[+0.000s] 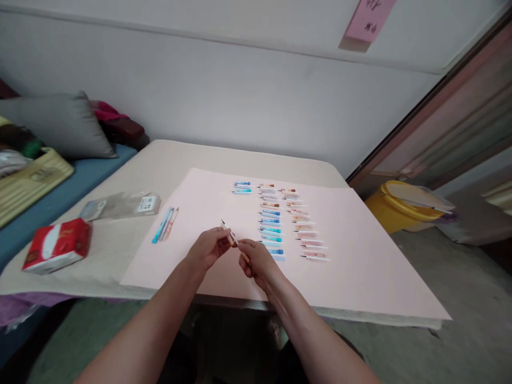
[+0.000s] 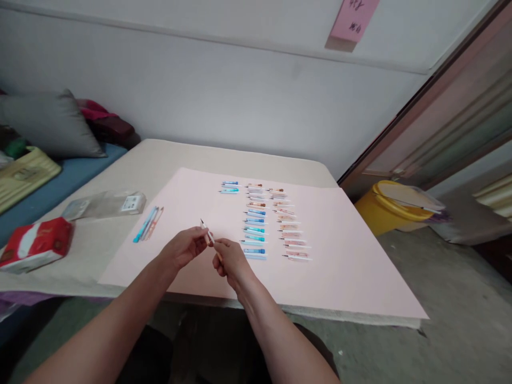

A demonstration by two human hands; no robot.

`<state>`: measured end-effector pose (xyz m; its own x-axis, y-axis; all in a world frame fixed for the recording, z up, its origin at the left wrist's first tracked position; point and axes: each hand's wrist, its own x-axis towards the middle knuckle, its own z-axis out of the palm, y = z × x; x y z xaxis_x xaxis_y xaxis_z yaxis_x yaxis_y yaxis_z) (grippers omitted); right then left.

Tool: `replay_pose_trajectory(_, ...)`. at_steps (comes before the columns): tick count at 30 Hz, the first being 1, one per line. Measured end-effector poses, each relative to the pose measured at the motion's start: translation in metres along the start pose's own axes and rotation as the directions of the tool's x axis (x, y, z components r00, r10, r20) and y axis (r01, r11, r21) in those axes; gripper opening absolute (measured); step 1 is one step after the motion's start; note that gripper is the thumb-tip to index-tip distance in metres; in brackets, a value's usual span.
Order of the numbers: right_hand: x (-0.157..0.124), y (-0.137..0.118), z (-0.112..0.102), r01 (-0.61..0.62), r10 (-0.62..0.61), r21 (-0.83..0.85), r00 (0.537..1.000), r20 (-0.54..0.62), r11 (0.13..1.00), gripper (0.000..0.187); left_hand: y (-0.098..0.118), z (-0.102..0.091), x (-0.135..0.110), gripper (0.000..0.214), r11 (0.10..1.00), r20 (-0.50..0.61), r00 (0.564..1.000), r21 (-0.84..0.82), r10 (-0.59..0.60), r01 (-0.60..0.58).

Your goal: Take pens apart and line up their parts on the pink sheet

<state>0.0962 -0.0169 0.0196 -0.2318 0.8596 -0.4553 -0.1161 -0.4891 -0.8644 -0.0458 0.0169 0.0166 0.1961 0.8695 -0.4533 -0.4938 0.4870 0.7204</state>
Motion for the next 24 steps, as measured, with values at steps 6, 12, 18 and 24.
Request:
replay_pose_trajectory(6,0.001,0.0,0.002,0.014,-0.016,-0.089,1.0,-0.022,0.996,0.028,-0.004,0.003,-0.002,0.01,0.998,-0.04,0.999,0.057,0.011,-0.009)
replay_pose_trajectory(12,0.001,0.002,0.004,0.017,-0.015,-0.114,1.0,0.012,0.993,0.025,-0.001,-0.003,0.003,0.011,0.998,-0.126,0.99,0.008,0.063,-0.062)
replay_pose_trajectory(18,0.001,0.002,0.003,0.033,-0.033,-0.012,0.999,0.032,0.999,0.019,0.009,-0.02,0.013,0.008,0.997,-0.182,0.982,-0.053,0.054,-0.064)
replay_pose_trajectory(24,0.006,0.0,-0.003,-0.041,0.01,0.375,0.996,0.083,0.926,0.02,0.009,-0.017,0.01,0.006,0.998,-0.175,0.984,-0.055,0.029,-0.039)
